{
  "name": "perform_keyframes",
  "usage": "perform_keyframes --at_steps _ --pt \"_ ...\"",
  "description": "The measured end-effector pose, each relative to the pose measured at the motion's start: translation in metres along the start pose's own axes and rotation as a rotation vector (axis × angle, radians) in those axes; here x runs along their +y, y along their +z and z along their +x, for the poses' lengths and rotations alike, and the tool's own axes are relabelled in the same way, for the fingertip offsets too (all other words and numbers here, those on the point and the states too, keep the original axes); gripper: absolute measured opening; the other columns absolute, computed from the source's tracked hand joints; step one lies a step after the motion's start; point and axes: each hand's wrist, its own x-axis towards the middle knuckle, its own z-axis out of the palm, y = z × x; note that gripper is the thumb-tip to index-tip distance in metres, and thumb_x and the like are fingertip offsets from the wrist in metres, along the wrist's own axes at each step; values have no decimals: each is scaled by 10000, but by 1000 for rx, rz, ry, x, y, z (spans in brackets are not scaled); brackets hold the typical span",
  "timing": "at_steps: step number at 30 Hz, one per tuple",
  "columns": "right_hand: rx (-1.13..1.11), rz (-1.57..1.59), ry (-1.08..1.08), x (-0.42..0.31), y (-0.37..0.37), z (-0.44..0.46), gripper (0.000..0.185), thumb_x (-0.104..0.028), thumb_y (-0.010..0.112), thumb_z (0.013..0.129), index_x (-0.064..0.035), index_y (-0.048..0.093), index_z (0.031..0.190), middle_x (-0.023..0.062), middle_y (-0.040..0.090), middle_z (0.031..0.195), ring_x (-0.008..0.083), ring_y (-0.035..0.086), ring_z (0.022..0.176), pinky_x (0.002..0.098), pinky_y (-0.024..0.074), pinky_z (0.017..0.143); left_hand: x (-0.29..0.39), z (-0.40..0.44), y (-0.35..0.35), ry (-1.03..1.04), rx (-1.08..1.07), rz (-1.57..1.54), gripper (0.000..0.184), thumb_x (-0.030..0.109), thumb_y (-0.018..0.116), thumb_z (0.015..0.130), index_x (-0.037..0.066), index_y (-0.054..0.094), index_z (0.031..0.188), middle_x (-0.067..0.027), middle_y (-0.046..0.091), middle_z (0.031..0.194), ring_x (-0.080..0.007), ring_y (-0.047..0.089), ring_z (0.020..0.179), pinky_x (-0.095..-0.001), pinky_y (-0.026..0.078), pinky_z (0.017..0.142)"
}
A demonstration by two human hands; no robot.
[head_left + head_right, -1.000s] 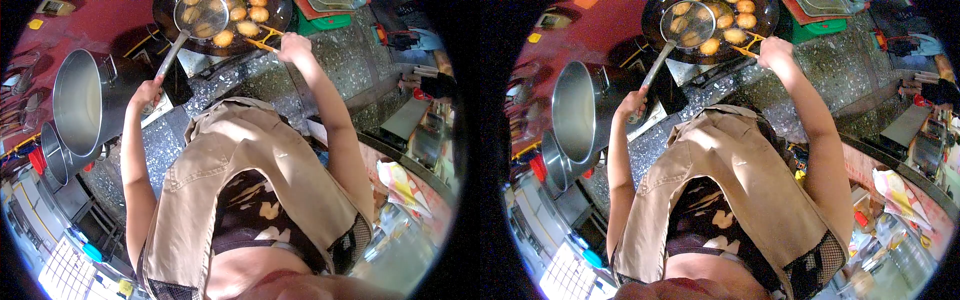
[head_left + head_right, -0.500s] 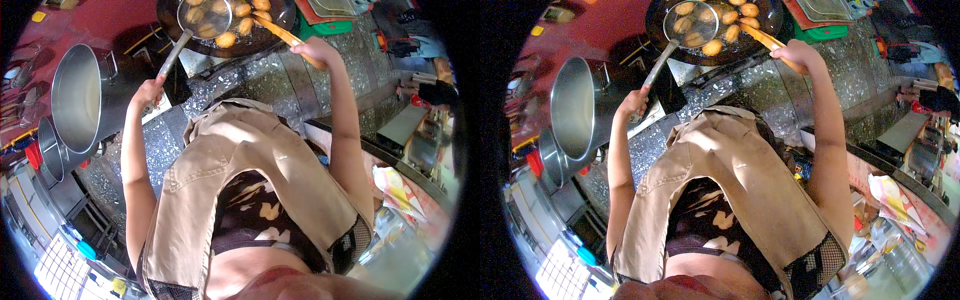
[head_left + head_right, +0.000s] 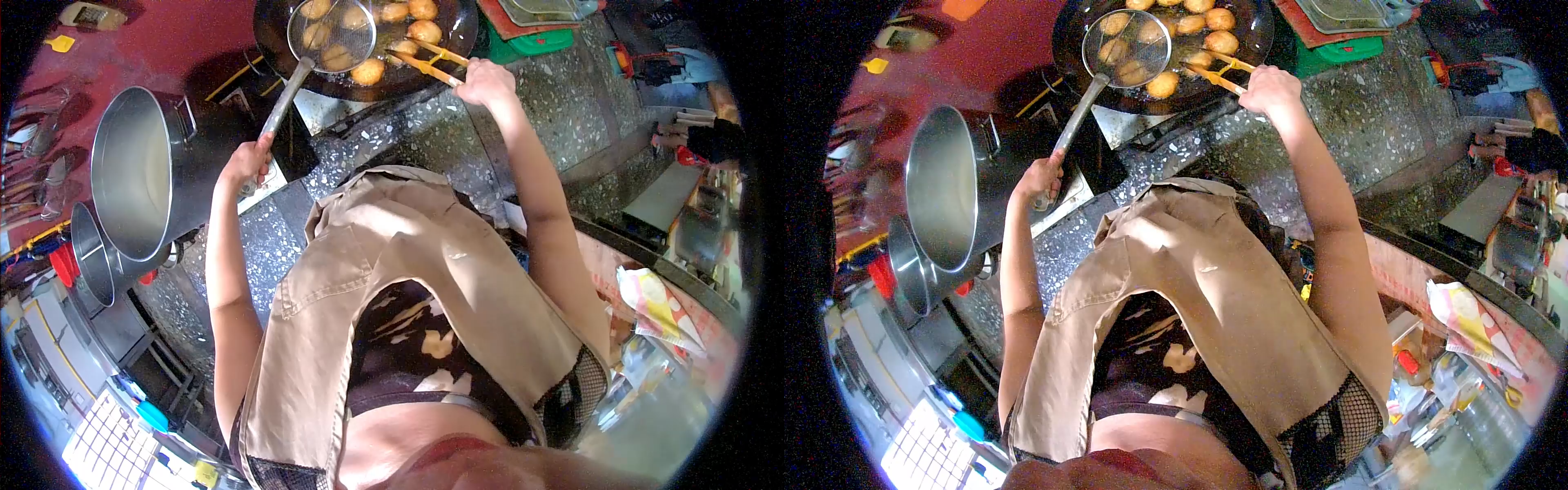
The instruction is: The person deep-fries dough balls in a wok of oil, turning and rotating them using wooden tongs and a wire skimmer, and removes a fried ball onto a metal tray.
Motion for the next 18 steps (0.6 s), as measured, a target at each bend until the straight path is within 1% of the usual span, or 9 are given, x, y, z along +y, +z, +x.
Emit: perform_keyframes --at_steps 1,3,6,9,11,13,17,18 --pt "0 4 4 -1 -1 -1 559 -380 605 704 -35 486 1127 130 538 1131 278 543 1018 356 454 843 -1 1 0 2 -1 5 599 532 388 862 -20 518 670 -53 455 508 -155 453 418 -312 387 394" --pt "41 16 -32 -3 0 -3 494 -327 558 741 1 506 1107 133 557 1100 254 547 1022 340 453 839 -4 6 0 -3 -24 -32 602 532 389 861 -25 520 675 -55 459 511 -155 462 428 -312 387 396" --pt "-12 -11 -67 -4 2 0 480 -337 555 748 -11 522 1099 122 556 1107 249 545 1023 340 455 834 -12 15 0 6 -30 -5 605 532 390 861 -30 520 678 -58 464 514 -158 465 430 -315 389 398" --pt "25 -52 -62 -4 10 1 465 -331 554 750 -23 530 1098 118 552 1117 240 541 1029 332 453 836 -9 10 1 -4 -13 -23 608 532 389 861 -33 520 681 -64 468 512 -163 471 426 -320 391 399" --pt "-5 -42 -52 -4 11 0 454 -313 552 747 -29 533 1101 120 547 1125 229 538 1034 323 450 841 -13 13 1 -1 -11 -28 611 534 388 861 -35 521 684 -67 470 511 -167 473 424 -321 391 400" --pt "-1 -30 -93 -1 18 7 563 -355 605 690 -15 498 1127 127 557 1106 255 544 1022 353 453 848 -17 17 1 1 -8 -35 614 536 387 860 -38 522 687 -70 473 510 -170 475 421 -322 392 401" --pt "-33 -45 -70 -3 15 7 567 -348 602 690 -17 495 1137 119 550 1120 249 539 1030 349 451 852 -19 20 0 37 -23 -25 628 547 384 856 -43 524 693 -75 480 506 -177 481 414 -326 389 403" --pt "-49 -37 -64 -4 13 5 470 -287 570 710 -25 531 1099 118 558 1114 240 541 1033 338 455 842 -19 20 0 40 -25 -16 632 551 384 854 -43 523 692 -75 480 504 -178 480 410 -327 387 404"
